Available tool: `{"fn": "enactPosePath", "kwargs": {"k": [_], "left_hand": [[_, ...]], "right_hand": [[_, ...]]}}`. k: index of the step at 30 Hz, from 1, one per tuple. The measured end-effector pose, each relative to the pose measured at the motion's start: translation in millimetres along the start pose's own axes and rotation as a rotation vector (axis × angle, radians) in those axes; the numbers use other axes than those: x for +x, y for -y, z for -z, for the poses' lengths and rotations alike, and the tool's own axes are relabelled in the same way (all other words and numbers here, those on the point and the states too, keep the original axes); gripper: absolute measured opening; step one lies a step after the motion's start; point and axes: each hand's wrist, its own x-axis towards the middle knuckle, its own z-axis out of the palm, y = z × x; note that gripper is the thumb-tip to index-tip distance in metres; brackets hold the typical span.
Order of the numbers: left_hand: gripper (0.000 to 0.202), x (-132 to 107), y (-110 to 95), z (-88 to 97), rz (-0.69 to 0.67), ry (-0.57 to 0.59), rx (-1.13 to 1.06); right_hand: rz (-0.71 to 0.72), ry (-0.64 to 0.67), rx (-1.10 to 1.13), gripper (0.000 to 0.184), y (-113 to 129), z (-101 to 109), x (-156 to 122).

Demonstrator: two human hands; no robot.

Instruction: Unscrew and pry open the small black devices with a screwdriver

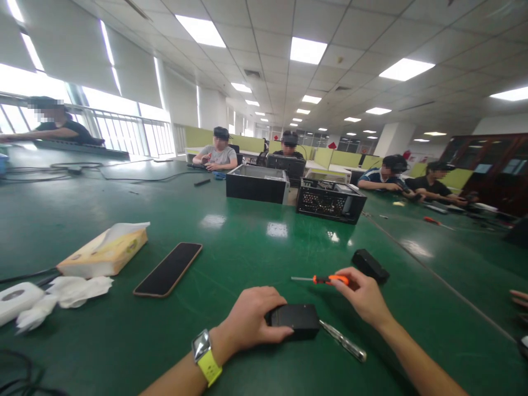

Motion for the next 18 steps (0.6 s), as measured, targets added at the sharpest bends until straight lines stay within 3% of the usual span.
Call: {"fn": "enactPosePath", "kwargs": {"k": [5,12,15,18], "left_hand": [[0.037,1,-1,1.0,0.017,0.006,0.021],[0.035,1,0,0.2,0.005,0.004,0.009],[0.036,1,0,0.3,0.006,-0.001,0.0],[0.036,1,0,0.0,0.004,-0.003,-0.001]], "right_hand": [[0.0,0.197,-0.179,0.025,-16,-10,-6],[0.031,0.248,-0.282,0.03,3,9,-9],[0.028,0.456,-0.283,0.028,11,15,-18],[-0.064,0.646,-0.276,0.025,10,16,-26]]}}
